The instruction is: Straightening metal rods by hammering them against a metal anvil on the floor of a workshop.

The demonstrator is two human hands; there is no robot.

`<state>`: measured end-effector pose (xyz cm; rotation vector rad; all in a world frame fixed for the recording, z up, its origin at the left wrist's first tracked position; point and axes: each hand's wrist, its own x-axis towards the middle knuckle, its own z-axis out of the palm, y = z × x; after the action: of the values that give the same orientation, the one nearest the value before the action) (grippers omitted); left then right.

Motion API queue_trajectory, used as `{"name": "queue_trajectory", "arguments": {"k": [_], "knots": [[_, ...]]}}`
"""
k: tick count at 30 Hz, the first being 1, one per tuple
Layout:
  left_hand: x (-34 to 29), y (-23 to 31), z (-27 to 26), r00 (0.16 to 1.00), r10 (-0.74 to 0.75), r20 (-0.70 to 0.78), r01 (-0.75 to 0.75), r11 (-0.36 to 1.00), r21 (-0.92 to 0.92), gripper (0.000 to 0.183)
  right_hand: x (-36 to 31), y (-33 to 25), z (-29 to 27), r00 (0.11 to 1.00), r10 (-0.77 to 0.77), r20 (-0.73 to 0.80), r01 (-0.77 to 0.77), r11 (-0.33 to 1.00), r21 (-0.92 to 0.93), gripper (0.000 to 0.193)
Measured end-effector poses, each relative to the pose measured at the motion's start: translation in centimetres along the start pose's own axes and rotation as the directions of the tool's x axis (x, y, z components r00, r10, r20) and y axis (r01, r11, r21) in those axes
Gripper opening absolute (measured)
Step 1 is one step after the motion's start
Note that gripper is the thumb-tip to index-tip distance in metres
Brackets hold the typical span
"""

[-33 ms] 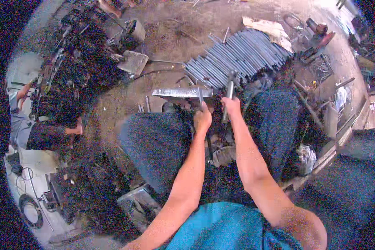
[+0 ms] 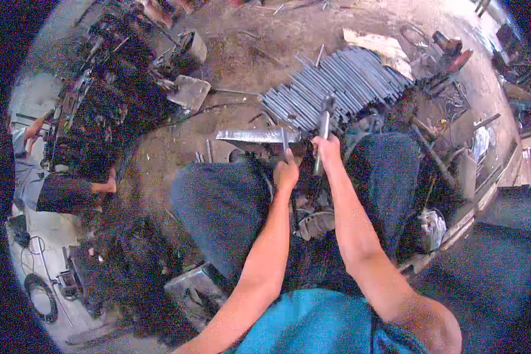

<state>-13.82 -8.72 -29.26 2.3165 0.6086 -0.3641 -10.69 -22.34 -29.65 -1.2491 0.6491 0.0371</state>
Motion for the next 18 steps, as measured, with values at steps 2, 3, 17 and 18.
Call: {"name": "queue_trajectory", "arguments": {"k": [2, 3, 17, 18], "knots": [[-0.4, 0.0, 0.0, 0.998, 0.059, 0.005, -0.059, 0.997, -0.046, 0.076, -1.7, -5.6, 1.1, 0.989, -0.136, 0.065, 0.13, 0.987, 0.089, 0.012], [-0.5, 0.2, 0.2, 0.997, 0.079, -0.005, -0.079, 0.995, -0.069, 0.076, -2.7, -8.4, 1.6, 0.96, -0.25, 0.123, 0.224, 0.956, 0.189, 0.013], [0.2, -0.6, 1.1, 0.991, 0.134, 0.0, -0.133, 0.988, -0.077, 0.06, -3.0, -16.6, 1.8, 0.944, -0.18, 0.275, 0.179, 0.983, 0.028, 0.023], [0.2, -0.7, 0.9, 0.992, 0.127, -0.024, -0.129, 0.988, -0.08, 0.06, -3.2, -15.0, 1.2, 0.951, -0.182, 0.252, 0.191, 0.981, -0.014, 0.021]]}}
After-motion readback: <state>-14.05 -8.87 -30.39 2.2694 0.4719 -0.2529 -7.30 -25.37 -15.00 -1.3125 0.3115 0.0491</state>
